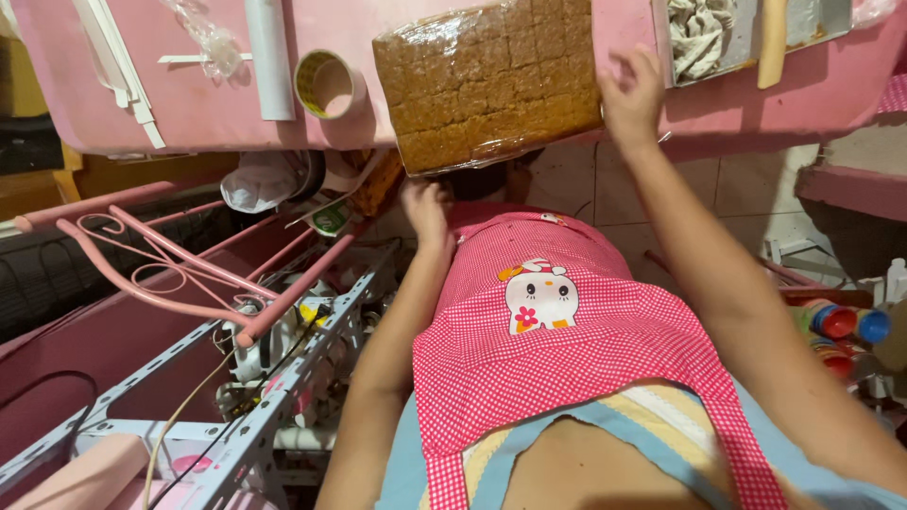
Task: The person wraps blocks of cake in plastic film and secures them with tape.
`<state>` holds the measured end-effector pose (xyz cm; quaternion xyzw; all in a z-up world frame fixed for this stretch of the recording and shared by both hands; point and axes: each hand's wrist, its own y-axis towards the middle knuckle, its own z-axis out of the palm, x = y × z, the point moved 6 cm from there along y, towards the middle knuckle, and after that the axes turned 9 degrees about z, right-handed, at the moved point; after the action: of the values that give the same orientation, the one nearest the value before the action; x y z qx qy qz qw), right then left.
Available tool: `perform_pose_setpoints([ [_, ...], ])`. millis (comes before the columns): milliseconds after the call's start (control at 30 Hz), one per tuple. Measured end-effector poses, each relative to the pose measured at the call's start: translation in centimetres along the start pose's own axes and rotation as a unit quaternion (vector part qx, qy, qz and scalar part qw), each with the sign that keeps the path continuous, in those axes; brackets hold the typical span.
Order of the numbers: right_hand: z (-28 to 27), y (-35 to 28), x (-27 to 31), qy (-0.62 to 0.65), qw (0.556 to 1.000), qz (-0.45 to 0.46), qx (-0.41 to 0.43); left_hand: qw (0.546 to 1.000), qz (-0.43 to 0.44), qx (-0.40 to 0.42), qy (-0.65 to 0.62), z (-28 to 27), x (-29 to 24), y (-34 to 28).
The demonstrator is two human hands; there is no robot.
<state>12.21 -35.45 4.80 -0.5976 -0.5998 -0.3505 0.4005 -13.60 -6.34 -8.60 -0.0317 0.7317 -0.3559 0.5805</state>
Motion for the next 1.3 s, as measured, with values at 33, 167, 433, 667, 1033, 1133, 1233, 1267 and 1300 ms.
perform_pose_setpoints([
  [33,0.1,-1.4,-0.9,0.000,1.000,0.001,-0.002,1.000,0.000,0.001,0.001,0.2,-0.4,-0.4],
  [167,1.3,-6.5,-6.3,0.043,0.996,0.065,-0.046,0.954,-0.228,0.171,-0.088,2.6,3.8,-0.7],
  [433,8.5,-14.6,-9.8,0.283,0.825,0.481,0.089,0.946,-0.225,0.165,-0.163,1.9,3.2,1.0],
  [667,10.8,-14.6,-10.1,0.394,0.762,0.508,0.082,0.942,-0.223,0.211,-0.135,1.8,3.1,1.9],
  [1033,11.7,-15.9,-11.4,0.383,0.756,0.523,0.088,0.930,-0.262,0.257,0.006,-0.5,6.1,1.7],
  [1133,12.3,-15.9,-11.2,0.375,0.766,0.514,0.096,0.935,-0.230,0.268,-0.030,0.7,2.7,0.6],
  [1233,13.2,-15.4,-11.2,0.388,0.764,0.507,0.100,0.936,-0.228,0.258,-0.070,1.5,1.3,0.7],
  [1267,13.3,-15.2,-11.0,0.378,0.770,0.503,0.105,0.938,-0.221,0.257,-0.068,1.8,1.2,0.8],
  [1300,13.2,-15.0,-10.8,0.369,0.776,0.500,0.109,0.940,-0.215,0.256,-0.065,2.1,1.1,0.8],
])
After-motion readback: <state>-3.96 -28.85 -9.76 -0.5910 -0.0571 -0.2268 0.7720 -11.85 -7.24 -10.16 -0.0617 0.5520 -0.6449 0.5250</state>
